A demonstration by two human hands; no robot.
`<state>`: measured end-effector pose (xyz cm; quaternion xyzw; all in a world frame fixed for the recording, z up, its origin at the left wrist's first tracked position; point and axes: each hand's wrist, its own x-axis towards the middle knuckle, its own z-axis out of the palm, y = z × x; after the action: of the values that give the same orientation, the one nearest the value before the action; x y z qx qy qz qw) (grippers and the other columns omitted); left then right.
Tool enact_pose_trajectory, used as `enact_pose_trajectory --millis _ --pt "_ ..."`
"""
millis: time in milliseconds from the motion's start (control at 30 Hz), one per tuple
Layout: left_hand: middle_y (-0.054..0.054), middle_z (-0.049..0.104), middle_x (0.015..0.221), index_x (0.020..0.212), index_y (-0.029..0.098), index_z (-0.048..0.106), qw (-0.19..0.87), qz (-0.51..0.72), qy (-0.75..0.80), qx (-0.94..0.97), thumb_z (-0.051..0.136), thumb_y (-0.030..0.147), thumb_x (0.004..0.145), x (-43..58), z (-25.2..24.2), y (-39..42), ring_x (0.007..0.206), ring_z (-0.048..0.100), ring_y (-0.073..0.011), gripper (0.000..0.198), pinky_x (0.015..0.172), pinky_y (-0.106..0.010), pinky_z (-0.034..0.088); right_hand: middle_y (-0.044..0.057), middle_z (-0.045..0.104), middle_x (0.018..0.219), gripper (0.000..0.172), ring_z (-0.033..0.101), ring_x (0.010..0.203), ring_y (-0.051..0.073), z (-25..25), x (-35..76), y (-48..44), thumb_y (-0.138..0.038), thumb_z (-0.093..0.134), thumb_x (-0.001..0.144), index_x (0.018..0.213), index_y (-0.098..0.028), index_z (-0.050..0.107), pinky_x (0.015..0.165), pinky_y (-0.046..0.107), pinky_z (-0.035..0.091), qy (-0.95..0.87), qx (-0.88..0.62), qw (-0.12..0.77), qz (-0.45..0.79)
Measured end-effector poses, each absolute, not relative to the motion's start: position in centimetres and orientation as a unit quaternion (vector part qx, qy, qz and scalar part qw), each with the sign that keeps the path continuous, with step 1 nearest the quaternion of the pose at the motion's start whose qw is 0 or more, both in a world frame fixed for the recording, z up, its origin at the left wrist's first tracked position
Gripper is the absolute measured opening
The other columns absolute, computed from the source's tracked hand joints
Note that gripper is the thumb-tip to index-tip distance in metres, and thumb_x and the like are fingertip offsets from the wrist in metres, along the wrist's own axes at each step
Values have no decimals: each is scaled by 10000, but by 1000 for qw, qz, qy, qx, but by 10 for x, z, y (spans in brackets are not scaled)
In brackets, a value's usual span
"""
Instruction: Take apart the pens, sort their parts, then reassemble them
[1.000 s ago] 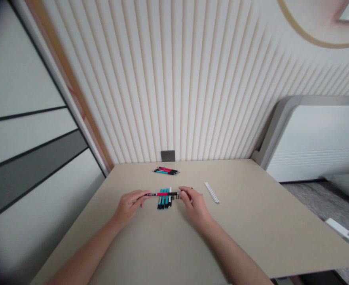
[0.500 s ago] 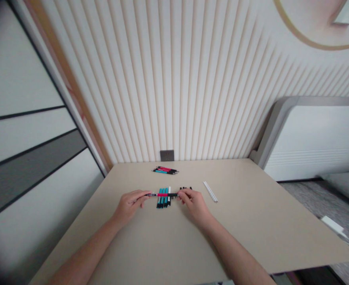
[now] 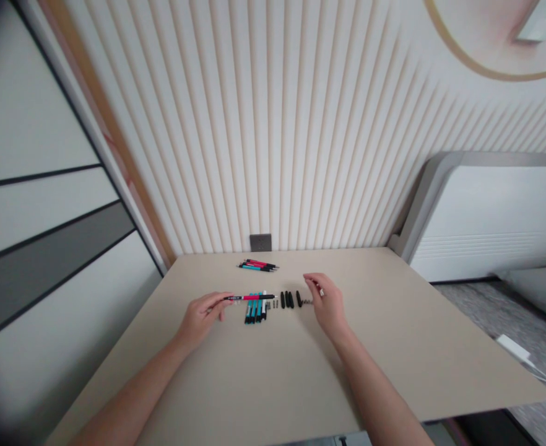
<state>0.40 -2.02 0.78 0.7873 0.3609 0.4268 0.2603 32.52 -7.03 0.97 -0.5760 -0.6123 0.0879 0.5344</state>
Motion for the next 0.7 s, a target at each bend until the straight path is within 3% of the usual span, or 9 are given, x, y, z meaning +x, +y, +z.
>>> enact_pose_trajectory --millis 133,267,367,500,700 --pt "3 686 687 1009 177 717 258 428 360 788 543 336 928 5 10 -22 506 566 -93 249 567 -198 452 122 685 1005 331 619 916 243 3 364 -64 -394 424 943 979 -192 683 821 376 474 -612 -628 480 26" --pt "8 677 665 1006 175 715 261 419 358 793 540 337 928 6 12 -22 498 557 -91 252 559 -194 445 108 692 985 280 618 930 238 -6 381 -61 -299 449 920 953 -186 703 858 370 458 -677 -645 347 67" --pt "3 673 676 1009 173 714 262 419 362 790 546 347 924 5 11 -21 514 565 -94 256 556 -192 444 93 694 967 267 621 899 218 -6 381 -65 -249 474 896 1044 -181 686 837 343 457 -702 -649 282 87" --pt "-3 685 713 1010 181 713 268 425 364 785 551 347 920 5 9 -20 513 565 -91 249 541 -190 441 73 698 919 332 632 832 192 1 376 -73 -215 506 867 1174 -187 630 793 306 457 -704 -661 233 114" --pt "10 659 640 1008 173 713 262 418 365 789 551 339 919 5 10 -20 500 552 -92 248 526 -186 425 100 712 943 323 647 874 213 0 372 -75 -157 525 840 1117 -198 688 811 305 455 -716 -654 209 125"
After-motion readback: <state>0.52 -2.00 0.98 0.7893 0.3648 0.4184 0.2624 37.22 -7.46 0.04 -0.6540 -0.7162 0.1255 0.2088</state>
